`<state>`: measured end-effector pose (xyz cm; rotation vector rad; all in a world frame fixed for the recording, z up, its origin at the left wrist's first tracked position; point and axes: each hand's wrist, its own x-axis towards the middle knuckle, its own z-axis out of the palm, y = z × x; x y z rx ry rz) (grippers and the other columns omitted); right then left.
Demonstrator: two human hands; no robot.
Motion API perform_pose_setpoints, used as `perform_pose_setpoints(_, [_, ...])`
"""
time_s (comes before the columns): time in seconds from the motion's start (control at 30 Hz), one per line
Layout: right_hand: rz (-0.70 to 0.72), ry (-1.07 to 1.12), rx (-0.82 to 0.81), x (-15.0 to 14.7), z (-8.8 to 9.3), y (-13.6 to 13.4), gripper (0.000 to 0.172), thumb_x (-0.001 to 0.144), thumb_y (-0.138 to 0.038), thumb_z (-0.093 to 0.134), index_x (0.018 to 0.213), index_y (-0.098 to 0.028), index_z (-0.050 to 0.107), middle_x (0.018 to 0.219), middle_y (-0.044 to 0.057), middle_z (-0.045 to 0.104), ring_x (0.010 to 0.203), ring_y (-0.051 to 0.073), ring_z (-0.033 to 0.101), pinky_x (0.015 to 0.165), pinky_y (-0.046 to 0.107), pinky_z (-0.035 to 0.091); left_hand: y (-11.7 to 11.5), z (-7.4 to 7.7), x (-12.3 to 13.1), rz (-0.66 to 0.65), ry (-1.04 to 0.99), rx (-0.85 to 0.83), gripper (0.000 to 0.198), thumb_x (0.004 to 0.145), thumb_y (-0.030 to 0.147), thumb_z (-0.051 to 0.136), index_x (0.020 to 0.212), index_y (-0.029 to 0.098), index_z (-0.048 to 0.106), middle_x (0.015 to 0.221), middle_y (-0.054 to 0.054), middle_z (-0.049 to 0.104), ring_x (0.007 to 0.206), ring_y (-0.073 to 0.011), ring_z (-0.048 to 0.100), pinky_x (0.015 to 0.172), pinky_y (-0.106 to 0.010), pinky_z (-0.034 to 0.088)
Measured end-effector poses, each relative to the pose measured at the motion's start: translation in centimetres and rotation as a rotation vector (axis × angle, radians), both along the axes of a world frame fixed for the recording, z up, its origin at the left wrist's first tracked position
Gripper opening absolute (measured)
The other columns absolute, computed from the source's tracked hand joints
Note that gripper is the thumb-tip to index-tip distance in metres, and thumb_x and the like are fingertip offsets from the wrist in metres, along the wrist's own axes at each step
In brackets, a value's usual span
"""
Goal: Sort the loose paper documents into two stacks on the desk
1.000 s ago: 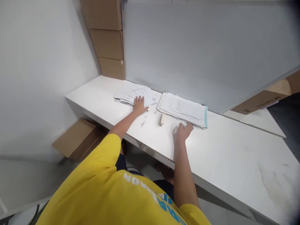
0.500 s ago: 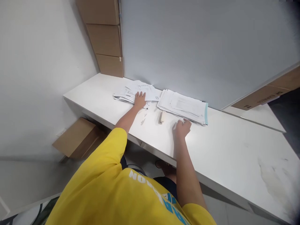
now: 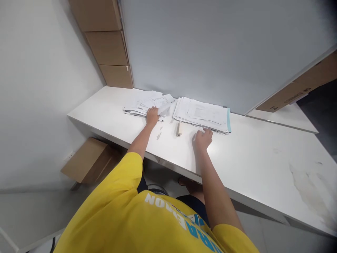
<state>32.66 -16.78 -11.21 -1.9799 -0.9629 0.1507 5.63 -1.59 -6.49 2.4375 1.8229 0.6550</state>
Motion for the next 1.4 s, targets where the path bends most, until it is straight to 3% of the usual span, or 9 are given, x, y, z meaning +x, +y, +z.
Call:
perform_pose_setpoints(0.37, [0.016,-0.002,-0.008,-0.3,0.2,0.2,0.04,0.081,-0.036,0.043,0.113,-0.018,0.058,0.128,0.016,0.056,0.122,0.033,0.052,0.106,0.051,0.037,-0.6,0.7,-0.3,-0.042,-0.062,0.017,0.055,0.087,0.004,0.048,0.141,0.015,0.053,0.147,-0.01,0.056,0.139,-0.0213,0.048,0.121,-0.042,0.03])
perform_pose_setpoints(0.63, [0.02,-0.025,-0.023,-0.3,0.5,0.2,0.04,0.08,-0.035,0.043,0.112,-0.017,0.06,0.128,0.017,0.058,0.119,0.033,0.053,0.105,0.05,0.037,-0.7,1.0,-0.3,-0.06,-0.087,0.032,0.052,0.086,0.0,0.043,0.129,0.02,0.065,0.116,-0.008,0.073,0.109,-0.0246,0.064,0.107,-0.041,0.042])
perform_pose_setpoints(0.83, [0.027,-0.008,-0.062,-0.6,1.4,-0.2,0.041,0.081,-0.034,0.043,0.113,-0.014,0.06,0.128,0.018,0.059,0.119,0.034,0.054,0.105,0.05,0.036,-2.1,0.8,-0.5,-0.083,-0.115,0.114,0.056,0.094,0.007,0.037,0.149,0.018,0.047,0.106,-0.008,0.072,0.103,-0.0224,0.064,0.103,-0.036,0.043])
perform_pose_setpoints(1.0, [0.014,0.042,-0.053,-0.6,2.0,-0.3,0.039,0.079,-0.033,0.044,0.11,-0.015,0.061,0.127,0.018,0.061,0.118,0.032,0.056,0.106,0.049,0.038,-6.1,-0.1,-3.1,-0.049,-0.172,0.225,0.049,0.105,0.031,0.031,0.149,0.015,0.047,0.087,-0.009,0.069,0.095,-0.0224,0.066,0.101,-0.038,0.046])
perform_pose_setpoints(1.13, [0.023,0.188,0.255,-1.7,2.9,-2.4,0.035,0.081,-0.032,0.04,0.104,-0.018,0.063,0.116,0.014,0.066,0.113,0.027,0.06,0.1,0.045,0.045,-11.7,-1.1,-6.0,-0.189,-0.089,0.28,0.043,0.105,0.035,0.034,0.135,0.019,0.061,0.084,-0.01,0.07,0.091,-0.0236,0.071,0.095,-0.043,0.054])
perform_pose_setpoints(1.2, [0.055,0.253,0.42,-3.6,3.5,-4.9,0.028,0.083,-0.033,0.044,0.097,-0.02,0.065,0.104,0.01,0.069,0.105,0.026,0.063,0.097,0.044,0.047,-14.8,-2.1,-6.8,-0.398,-0.038,0.364,0.041,0.106,0.026,0.031,0.134,0.024,0.061,0.084,-0.007,0.073,0.09,-0.0195,0.073,0.088,-0.039,0.059])
perform_pose_setpoints(1.27, [0.071,0.416,0.418,-6.4,3.7,-8.4,0.021,0.08,-0.035,0.054,0.088,-0.019,0.067,0.089,0.007,0.069,0.095,0.025,0.065,0.093,0.043,0.048,-17.8,-3.4,-7.0,-0.615,0.013,0.515,0.041,0.104,0.016,0.034,0.137,0.025,0.057,0.091,-0.004,0.076,0.098,-0.0155,0.074,0.086,-0.033,0.061])
perform_pose_setpoints(1.33, [0.123,0.631,0.358,-9.7,3.4,-12.6,0.022,0.077,-0.039,0.062,0.079,-0.018,0.065,0.075,0.004,0.066,0.08,0.023,0.063,0.085,0.04,0.05,-20.6,-5.0,-6.5,-0.7,-0.004,0.615,0.038,0.101,0.013,0.041,0.134,0.021,0.058,0.097,-0.004,0.077,0.104,-0.0147,0.072,0.088,-0.031,0.06])
perform_pose_setpoints(1.4, [0.173,0.835,0.302,-13.0,2.6,-16.8,0.03,0.078,-0.047,0.068,0.086,-0.018,0.063,0.071,0.001,0.065,0.072,0.02,0.062,0.077,0.037,0.051,-23.1,-6.4,-5.5,-0.711,-0.036,0.602,0.033,0.099,0.013,0.046,0.127,0.017,0.062,0.099,-0.006,0.078,0.107,-0.0151,0.071,0.093,-0.031,0.059])
